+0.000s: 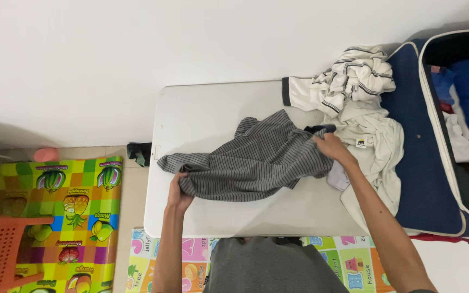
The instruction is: The person folds a striped shirt on a white table and places it into an open suitcase. The person uses their hands to smooth and fold the shirt into a compact rectangle before packing it.
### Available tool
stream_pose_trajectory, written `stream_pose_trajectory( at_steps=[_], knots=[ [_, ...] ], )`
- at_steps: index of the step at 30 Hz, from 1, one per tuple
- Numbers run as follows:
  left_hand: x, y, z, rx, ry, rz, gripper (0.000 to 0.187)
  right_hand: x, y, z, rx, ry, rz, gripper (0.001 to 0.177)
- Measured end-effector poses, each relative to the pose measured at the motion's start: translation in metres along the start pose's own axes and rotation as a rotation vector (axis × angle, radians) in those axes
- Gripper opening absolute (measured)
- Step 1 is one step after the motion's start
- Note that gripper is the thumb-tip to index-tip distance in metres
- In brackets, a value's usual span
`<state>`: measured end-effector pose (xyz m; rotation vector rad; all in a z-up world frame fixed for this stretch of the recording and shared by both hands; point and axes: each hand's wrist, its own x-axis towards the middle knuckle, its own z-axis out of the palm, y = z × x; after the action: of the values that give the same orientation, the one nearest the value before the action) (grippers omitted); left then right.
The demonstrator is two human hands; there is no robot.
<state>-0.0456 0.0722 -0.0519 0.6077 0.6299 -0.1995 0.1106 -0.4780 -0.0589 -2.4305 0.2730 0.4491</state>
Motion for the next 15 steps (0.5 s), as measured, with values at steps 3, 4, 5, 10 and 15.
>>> stream_pose_trajectory(
  at_steps=[3, 4, 5, 10, 15],
  knots=[
    [0.016, 0.035, 0.038, -0.045, -0.077, 0.088, 0.022, 0.024, -0.039, -0.013, 0.216, 0.065, -0.017, 0.047],
    [0.021, 0.046, 0.053, -0.014, -0.053, 0.108, 0.02, 0.031, -0.056, -0.015, 0.448, -0.004, 0.037, 0.043],
    [0.027, 0.057, 0.068, 0.017, -0.028, 0.127, 0.019, 0.036, -0.07, -0.016, 0.706, -0.086, -0.014, 0.038],
    [0.052, 0.104, 0.139, -0.026, -0.144, 0.249, 0.032, 0.058, -0.146, -0.032, 1.479, -0.238, -0.07, 0.027],
    [0.048, 0.165, 0.188, -0.076, -0.155, 0.384, 0.053, 0.05, -0.211, -0.087, 1.703, -0.222, -0.246, 0.037]
  ],
)
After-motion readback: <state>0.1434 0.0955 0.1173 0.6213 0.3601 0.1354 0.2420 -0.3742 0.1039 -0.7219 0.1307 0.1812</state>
